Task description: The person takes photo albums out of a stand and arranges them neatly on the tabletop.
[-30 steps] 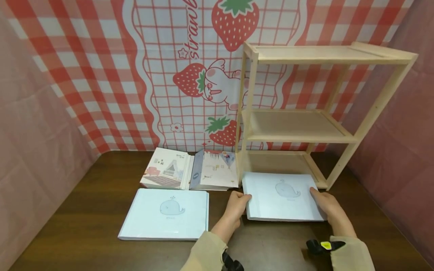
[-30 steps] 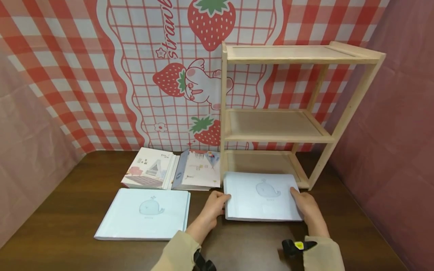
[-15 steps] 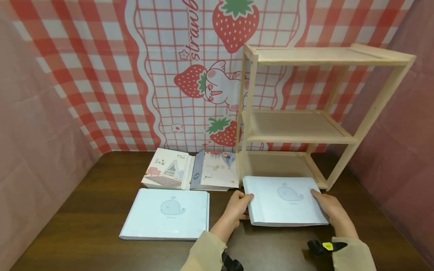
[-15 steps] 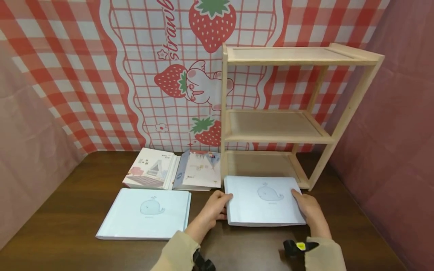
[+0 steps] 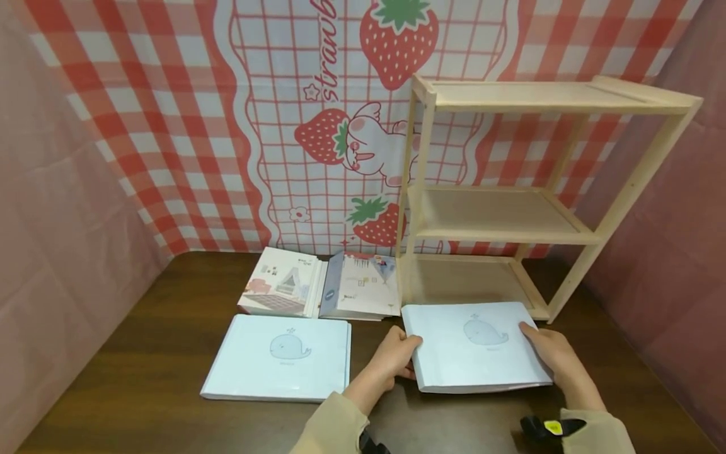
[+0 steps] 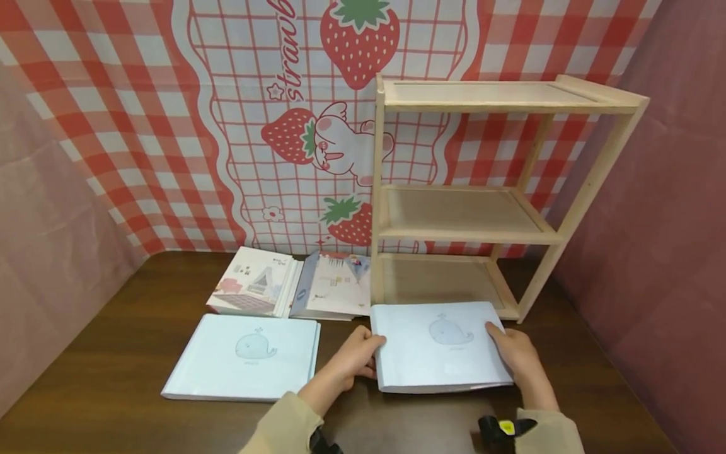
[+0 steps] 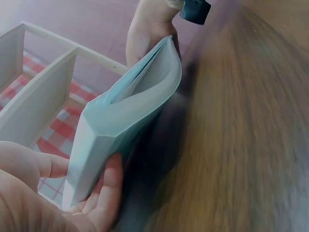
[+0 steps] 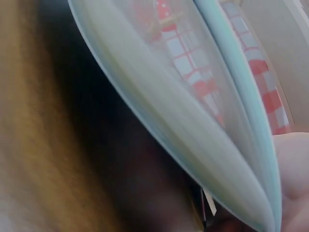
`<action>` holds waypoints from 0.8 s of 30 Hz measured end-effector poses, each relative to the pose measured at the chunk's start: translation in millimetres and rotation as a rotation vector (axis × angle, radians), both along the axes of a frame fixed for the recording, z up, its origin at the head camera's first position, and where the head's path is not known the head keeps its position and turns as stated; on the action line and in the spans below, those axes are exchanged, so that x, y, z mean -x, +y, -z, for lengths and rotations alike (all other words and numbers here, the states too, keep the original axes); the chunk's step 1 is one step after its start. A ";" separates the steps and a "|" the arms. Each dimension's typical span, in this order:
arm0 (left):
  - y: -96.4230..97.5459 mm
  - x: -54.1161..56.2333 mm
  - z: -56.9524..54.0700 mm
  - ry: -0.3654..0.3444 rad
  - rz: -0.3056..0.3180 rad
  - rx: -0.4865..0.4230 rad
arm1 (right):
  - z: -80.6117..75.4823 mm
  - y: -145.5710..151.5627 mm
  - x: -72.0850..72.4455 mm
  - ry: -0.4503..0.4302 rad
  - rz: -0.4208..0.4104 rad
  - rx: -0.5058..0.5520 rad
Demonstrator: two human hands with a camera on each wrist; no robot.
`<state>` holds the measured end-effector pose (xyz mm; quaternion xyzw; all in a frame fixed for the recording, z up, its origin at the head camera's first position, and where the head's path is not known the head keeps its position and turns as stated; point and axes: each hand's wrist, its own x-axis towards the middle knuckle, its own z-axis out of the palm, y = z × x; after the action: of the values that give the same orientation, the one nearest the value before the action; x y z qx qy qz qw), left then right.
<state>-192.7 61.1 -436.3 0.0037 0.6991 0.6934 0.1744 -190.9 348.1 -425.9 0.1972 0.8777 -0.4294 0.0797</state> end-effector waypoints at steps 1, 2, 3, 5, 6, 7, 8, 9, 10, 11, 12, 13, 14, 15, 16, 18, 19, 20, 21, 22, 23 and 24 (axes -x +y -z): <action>-2.2 -0.5 -0.1 0.000 0.005 0.009 | 0.7 -2.3 -1.0 0.011 0.002 -0.008; -4.4 -0.8 -0.2 0.000 0.010 0.018 | 1.2 -4.5 -1.7 0.025 0.004 -0.012; -6.7 -1.1 -0.5 0.003 0.013 0.027 | 1.6 -6.8 -2.3 0.036 0.007 -0.012; -11.3 -1.5 -0.8 0.010 0.016 0.039 | 2.0 -11.4 -3.1 0.051 0.011 -0.013; -13.6 -1.6 -0.6 0.013 0.015 0.043 | 2.2 -13.8 -3.4 0.055 0.010 -0.008; -15.8 -1.8 -0.6 0.015 0.014 0.050 | 2.4 -16.1 -3.7 0.057 0.005 -0.006; -18.1 -1.9 -0.3 0.019 0.012 0.059 | 2.7 -18.3 -3.9 0.056 -0.001 -0.005; -20.3 -2.1 0.0 0.019 0.011 0.065 | 3.2 -20.5 -4.3 0.051 -0.006 -0.005; -21.6 -2.1 0.6 0.020 0.013 0.070 | 3.5 -22.1 -4.8 0.048 -0.009 -0.003; -22.9 -2.2 0.9 0.021 0.013 0.073 | 3.7 -23.4 -5.1 0.046 -0.013 -0.002; -24.2 -2.1 1.3 0.024 0.013 0.078 | 3.9 -24.7 -5.6 0.044 -0.014 0.000; -25.5 -2.1 1.4 0.025 0.012 0.086 | 4.0 -25.8 -5.9 0.042 -0.017 -0.002; -26.9 -2.0 1.5 0.026 0.013 0.090 | 4.0 -26.9 -5.9 0.043 -0.015 -0.001; -28.1 -1.9 1.4 0.027 0.015 0.092 | 4.0 -28.0 -6.0 0.045 -0.014 -0.001; -29.4 -1.7 1.4 0.028 0.015 0.096 | 3.8 -29.2 -5.9 0.049 -0.012 0.000; -31.8 -1.1 0.7 0.029 0.014 0.104 | 3.6 -31.5 -5.4 0.060 -0.005 -0.002; -33.1 -1.0 0.8 0.030 0.015 0.111 | 3.8 -33.1 -5.4 0.062 -0.001 -0.001; -34.4 -0.8 0.9 0.030 0.015 0.113 | 3.9 -34.8 -5.5 0.064 0.005 0.004; -35.6 -0.6 1.2 0.031 0.014 0.119 | 4.0 -36.6 -5.5 0.065 0.010 0.005; -36.8 -0.4 1.4 0.031 0.013 0.124 | 4.1 -38.4 -5.6 0.063 0.016 0.008; -38.1 -0.2 1.6 0.031 0.013 0.130 | 4.3 -40.1 -5.8 0.060 0.022 0.010; -39.5 -0.1 1.8 0.030 0.012 0.138 | 4.7 -42.0 -6.1 0.058 0.026 0.015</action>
<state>-192.6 21.6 -438.1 0.0062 0.7476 0.6425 0.1679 -184.8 306.2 -430.6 0.1956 0.8738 -0.4423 0.0503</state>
